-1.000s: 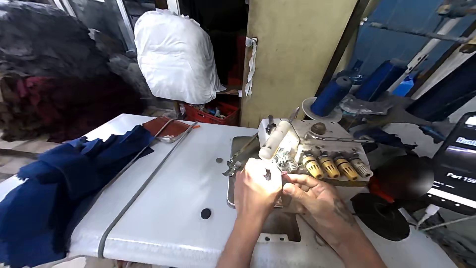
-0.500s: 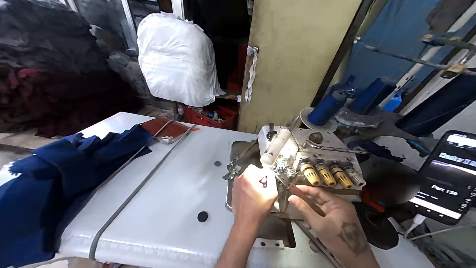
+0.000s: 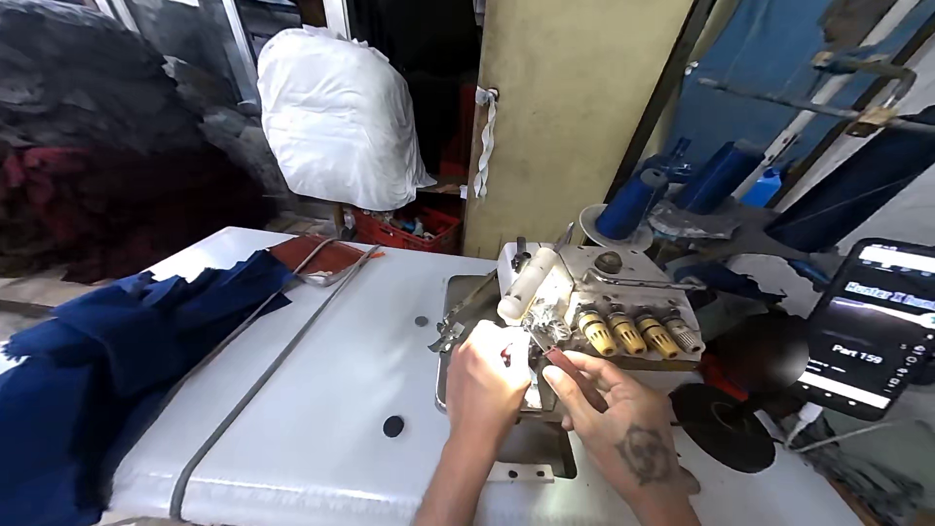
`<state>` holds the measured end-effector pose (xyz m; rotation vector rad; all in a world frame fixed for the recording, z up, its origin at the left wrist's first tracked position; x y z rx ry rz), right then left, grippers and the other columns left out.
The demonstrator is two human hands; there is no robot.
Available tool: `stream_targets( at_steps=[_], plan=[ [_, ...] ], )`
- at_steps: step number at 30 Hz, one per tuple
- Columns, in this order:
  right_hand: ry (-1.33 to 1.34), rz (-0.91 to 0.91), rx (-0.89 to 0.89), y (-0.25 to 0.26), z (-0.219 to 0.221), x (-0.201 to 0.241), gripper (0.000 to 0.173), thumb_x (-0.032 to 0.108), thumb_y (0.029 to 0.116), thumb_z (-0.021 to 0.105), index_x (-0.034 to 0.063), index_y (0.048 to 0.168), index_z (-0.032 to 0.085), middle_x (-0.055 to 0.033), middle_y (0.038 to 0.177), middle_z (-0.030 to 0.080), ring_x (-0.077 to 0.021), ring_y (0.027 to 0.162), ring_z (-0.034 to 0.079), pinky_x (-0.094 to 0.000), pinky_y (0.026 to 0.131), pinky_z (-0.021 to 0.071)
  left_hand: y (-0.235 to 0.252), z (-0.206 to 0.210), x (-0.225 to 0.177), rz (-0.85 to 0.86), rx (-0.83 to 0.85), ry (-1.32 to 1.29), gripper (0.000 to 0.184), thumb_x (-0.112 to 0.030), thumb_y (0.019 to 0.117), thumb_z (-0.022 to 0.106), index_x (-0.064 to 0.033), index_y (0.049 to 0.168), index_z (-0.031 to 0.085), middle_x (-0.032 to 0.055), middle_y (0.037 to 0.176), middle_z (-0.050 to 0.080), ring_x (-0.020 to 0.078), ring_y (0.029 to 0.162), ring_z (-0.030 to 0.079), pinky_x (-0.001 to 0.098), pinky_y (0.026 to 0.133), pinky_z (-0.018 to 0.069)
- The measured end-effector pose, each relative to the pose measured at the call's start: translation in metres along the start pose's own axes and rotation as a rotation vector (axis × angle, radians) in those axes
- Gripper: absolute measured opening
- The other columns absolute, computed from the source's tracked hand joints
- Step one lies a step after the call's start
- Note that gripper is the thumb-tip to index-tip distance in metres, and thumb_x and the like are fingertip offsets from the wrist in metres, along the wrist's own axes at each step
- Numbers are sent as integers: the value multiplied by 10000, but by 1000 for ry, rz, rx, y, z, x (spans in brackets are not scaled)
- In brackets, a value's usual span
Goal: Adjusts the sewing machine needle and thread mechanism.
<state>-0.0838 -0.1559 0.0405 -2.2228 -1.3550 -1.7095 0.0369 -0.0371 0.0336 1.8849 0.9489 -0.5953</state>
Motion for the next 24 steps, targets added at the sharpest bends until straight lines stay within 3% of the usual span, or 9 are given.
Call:
stream_targets(
  at_steps=[5,9,15,17,20,24],
  plan=[
    [0,-30,105,9,1,-9,280,355,912,685,139,1082,741,70,872,748,19,733,685,-139,631,556,0,-1,-1,17,-19,-5,113,-168,895,681,-99,827,739,17,818,667,161,718,649,404,638,554],
    [81,-23,203,17,-1,-20,296,385,923,689,155,1100,748,62,921,759,-32,794,713,-186,670,590,0,-2,-2,48,-60,-35,141,-226,920,695,-126,844,759,-19,818,661,115,710,637,351,640,556],
    [94,0,236,20,-2,-17,291,400,894,735,189,1092,762,75,909,762,-48,681,685,-195,577,563,0,-2,-4,59,-128,-38,121,-181,835,698,-142,721,710,-33,753,642,118,695,628,389,632,523],
    [49,-23,187,15,-7,-12,301,386,888,725,155,1079,749,59,890,755,-41,637,682,-197,528,569,-1,-2,-4,55,-131,-28,109,-210,835,694,-153,749,728,-44,757,648,107,692,630,373,625,529],
    [-46,-40,93,3,-18,-6,315,355,887,718,100,1071,740,38,865,749,-21,617,681,-201,514,581,-2,-1,-4,51,-106,17,139,-237,862,696,-148,904,796,-31,830,688,122,727,656,384,661,561],
    [-12,-20,49,-3,-14,-5,283,333,893,724,103,1056,746,47,822,743,-25,572,670,-198,476,573,-3,0,-3,71,-100,37,130,-224,884,698,-140,912,792,-19,838,685,118,712,650,361,642,561]
  ],
)
Point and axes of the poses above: each hand's wrist, its own y-axis towards the middle knuckle, its own z-axis out of the palm, x = y × z, the point moved 7 cm from there along y, towards the middle knuckle
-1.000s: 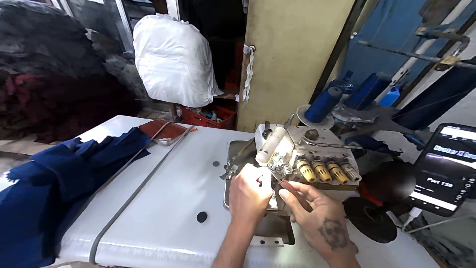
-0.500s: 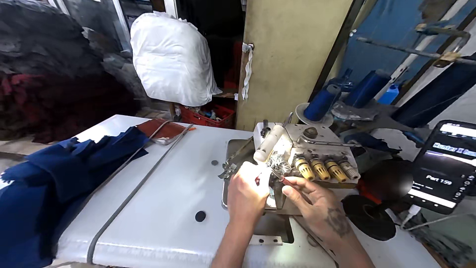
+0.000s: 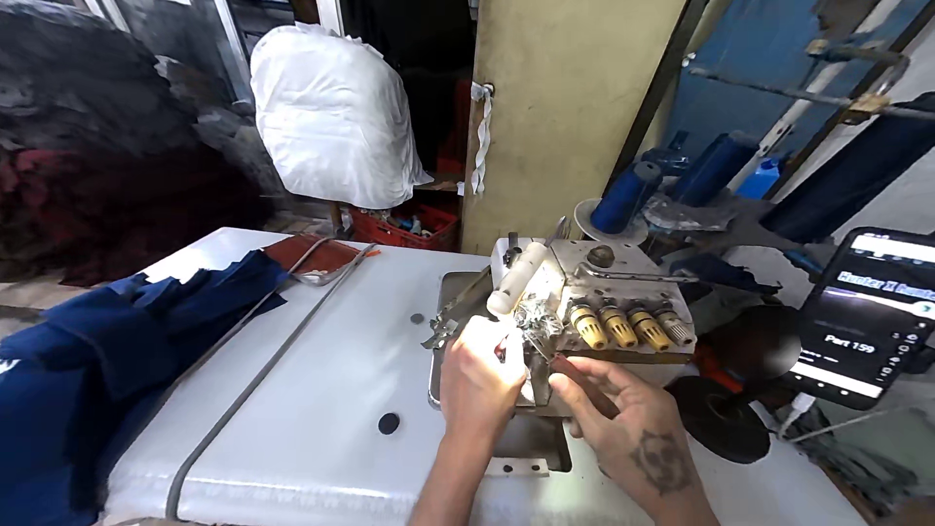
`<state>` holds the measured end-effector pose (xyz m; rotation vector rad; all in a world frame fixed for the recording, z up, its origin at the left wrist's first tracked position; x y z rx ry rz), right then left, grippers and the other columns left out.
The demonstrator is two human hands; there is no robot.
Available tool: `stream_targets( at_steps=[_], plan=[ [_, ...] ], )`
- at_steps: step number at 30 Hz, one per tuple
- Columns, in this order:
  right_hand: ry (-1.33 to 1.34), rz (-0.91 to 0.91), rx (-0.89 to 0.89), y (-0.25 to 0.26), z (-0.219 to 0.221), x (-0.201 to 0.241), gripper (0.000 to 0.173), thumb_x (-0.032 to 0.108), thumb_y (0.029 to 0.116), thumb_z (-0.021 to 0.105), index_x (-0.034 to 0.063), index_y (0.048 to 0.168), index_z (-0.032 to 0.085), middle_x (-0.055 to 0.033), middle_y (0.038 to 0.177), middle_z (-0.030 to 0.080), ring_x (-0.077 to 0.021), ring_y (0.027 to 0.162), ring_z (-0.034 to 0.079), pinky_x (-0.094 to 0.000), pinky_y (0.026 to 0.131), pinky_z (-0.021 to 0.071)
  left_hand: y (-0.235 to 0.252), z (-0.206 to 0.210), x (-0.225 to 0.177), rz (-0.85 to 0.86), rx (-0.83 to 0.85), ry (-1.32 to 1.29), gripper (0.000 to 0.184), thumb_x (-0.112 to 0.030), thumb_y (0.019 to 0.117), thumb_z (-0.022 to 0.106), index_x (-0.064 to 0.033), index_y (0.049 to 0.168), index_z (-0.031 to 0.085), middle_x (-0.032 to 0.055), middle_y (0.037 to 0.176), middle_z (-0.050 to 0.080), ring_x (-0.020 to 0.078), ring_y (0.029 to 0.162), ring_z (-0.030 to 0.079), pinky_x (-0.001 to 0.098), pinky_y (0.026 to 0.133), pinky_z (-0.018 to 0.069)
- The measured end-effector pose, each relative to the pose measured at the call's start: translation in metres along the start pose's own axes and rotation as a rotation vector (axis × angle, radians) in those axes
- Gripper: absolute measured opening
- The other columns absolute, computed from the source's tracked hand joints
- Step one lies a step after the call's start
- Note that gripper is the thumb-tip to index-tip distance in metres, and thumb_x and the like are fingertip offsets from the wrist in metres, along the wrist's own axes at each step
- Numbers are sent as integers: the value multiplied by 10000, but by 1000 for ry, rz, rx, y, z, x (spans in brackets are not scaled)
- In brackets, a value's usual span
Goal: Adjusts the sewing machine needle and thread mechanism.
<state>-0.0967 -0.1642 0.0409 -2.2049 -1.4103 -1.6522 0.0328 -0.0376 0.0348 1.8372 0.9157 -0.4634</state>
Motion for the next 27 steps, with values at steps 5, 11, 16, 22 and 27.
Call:
stream_targets(
  at_steps=[5,11,16,22,27],
  plan=[
    [49,33,-51,0,13,4,265,289,898,714,89,1070,745,36,793,738,-34,535,657,-205,463,569,1,1,2,-30,47,31,152,-231,909,679,-141,939,797,-10,863,701,135,742,666,390,675,570],
    [70,57,-73,-7,17,7,249,257,903,718,66,1061,740,20,801,730,-41,518,652,-205,452,576,1,0,0,-31,55,42,156,-233,914,671,-134,920,791,-6,859,696,149,743,665,402,676,564],
    [91,62,-55,-2,21,2,248,253,906,711,61,1062,731,34,763,723,-35,531,656,-185,477,573,0,1,-1,-4,51,49,151,-222,907,680,-140,952,798,-2,869,702,150,758,671,403,691,566],
    [75,19,-109,-5,25,0,258,244,910,696,46,1074,726,27,794,730,-29,553,668,-189,487,585,-1,-1,-1,-14,58,52,150,-225,909,673,-137,940,791,-5,869,703,147,748,667,394,682,565],
    [76,-13,-130,-6,28,-5,285,259,907,695,54,1104,715,24,837,738,-28,591,679,-198,508,593,-1,-1,-2,12,14,54,158,-231,896,675,-131,931,793,-3,860,700,150,756,674,399,684,568]
  ],
)
Point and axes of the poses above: each hand's wrist, its own y-axis towards the middle knuckle, its own z-axis out of the palm, x = y × z, the point moved 7 cm from there along y, towards the middle knuckle
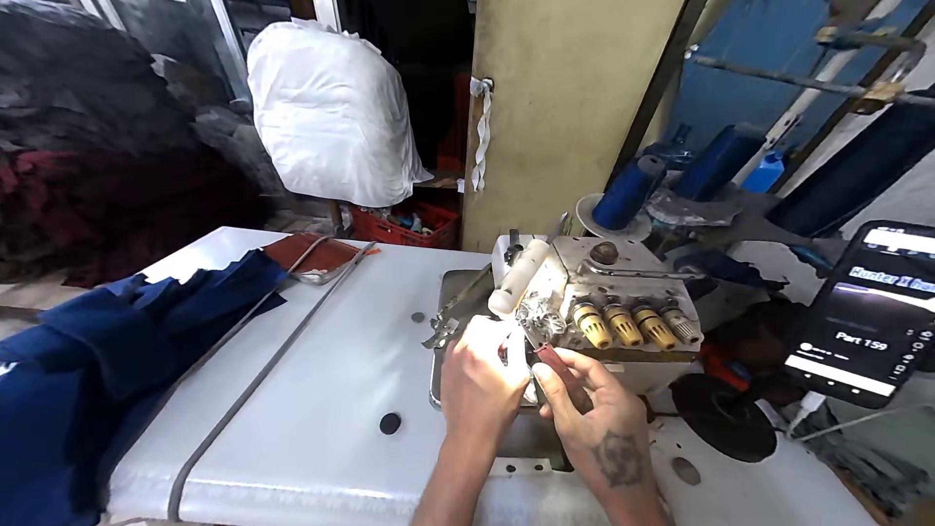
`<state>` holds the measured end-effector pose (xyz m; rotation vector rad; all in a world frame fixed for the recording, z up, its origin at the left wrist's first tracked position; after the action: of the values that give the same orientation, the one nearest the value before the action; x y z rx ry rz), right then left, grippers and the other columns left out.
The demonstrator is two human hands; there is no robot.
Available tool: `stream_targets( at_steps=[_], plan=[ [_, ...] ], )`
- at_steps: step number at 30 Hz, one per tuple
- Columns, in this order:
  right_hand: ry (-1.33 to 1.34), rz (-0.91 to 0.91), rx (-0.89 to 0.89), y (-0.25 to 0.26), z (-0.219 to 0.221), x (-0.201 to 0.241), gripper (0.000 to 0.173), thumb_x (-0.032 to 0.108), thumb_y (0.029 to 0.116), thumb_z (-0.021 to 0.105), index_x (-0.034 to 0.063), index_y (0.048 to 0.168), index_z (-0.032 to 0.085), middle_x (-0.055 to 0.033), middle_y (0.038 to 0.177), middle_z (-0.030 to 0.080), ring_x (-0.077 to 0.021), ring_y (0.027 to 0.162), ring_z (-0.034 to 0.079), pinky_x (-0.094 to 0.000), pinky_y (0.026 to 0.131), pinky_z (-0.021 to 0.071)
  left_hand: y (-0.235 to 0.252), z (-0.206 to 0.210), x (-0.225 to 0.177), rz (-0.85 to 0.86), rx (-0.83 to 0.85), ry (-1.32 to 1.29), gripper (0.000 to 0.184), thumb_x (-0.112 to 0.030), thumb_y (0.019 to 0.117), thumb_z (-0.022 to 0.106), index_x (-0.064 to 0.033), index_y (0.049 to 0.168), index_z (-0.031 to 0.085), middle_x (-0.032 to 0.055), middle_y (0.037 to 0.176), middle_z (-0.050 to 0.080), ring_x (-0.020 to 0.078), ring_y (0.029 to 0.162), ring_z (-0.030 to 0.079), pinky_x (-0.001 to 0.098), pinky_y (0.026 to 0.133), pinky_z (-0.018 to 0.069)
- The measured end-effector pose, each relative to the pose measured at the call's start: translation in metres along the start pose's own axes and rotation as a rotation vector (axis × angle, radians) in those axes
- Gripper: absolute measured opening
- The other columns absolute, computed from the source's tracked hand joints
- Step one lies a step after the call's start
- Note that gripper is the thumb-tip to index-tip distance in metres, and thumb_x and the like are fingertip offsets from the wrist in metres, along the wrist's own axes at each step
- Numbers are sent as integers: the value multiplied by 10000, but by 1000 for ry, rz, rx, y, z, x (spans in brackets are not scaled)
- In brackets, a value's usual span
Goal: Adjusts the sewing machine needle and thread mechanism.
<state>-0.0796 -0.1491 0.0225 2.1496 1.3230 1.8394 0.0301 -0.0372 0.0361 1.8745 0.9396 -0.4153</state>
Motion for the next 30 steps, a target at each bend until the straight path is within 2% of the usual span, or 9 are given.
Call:
stream_targets(
  at_steps=[4,7,11,14,16,19,24,30],
  plan=[
    [9,-36,38,7,0,-3,303,321,926,683,107,1135,725,45,907,746,4,728,687,-155,620,573,0,0,1,-7,-13,-15,145,-208,900,672,-131,942,788,-1,868,703,144,766,675,388,693,575],
    [46,-63,75,10,-2,-6,288,322,928,686,112,1121,729,55,904,746,9,766,688,-139,663,567,0,-1,2,-14,-20,-42,148,-210,902,677,-130,953,789,0,869,704,140,755,678,382,672,582],
    [11,-69,129,13,-6,-5,288,336,928,686,134,1128,729,67,920,744,22,803,689,-132,704,567,2,-1,4,-39,-20,-96,86,-153,863,693,-113,839,765,1,823,685,140,741,665,388,649,564],
    [-61,-82,98,10,-16,-2,324,366,913,694,118,1117,732,61,899,742,26,765,683,-142,664,570,2,-1,4,-41,-35,-108,91,-196,862,702,-145,810,758,-33,799,666,108,719,644,357,632,551],
    [-86,-82,53,8,-22,3,324,352,905,705,85,1085,740,49,844,742,18,678,681,-160,582,578,2,-1,2,-12,-60,-85,123,-253,882,705,-170,853,791,-53,820,692,89,743,663,340,662,567],
    [-101,-40,26,4,-18,4,309,334,902,698,84,1077,745,35,819,739,-20,596,673,-206,521,585,0,0,0,-8,-52,-56,138,-251,881,691,-150,853,781,-34,806,672,109,723,651,352,638,556],
    [-74,-7,-40,0,-7,5,293,281,890,694,62,1081,734,10,837,728,-29,601,675,-211,530,594,0,1,2,-18,-46,-46,157,-261,895,686,-155,926,799,-36,838,692,96,739,665,340,656,576],
    [-53,-27,-39,3,-5,2,305,295,886,707,76,1098,725,24,890,740,-10,655,686,-188,554,592,0,1,3,-8,-50,-29,138,-229,879,689,-142,912,791,-30,827,683,107,735,662,351,654,572]
  ],
)
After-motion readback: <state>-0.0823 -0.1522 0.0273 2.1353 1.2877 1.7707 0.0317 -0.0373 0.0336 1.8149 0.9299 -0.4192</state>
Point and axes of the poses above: each hand's wrist, its own y-axis towards the middle knuckle, its own z-axis out of the palm, x = y × z, the point moved 7 cm from there along y, towards the middle knuckle
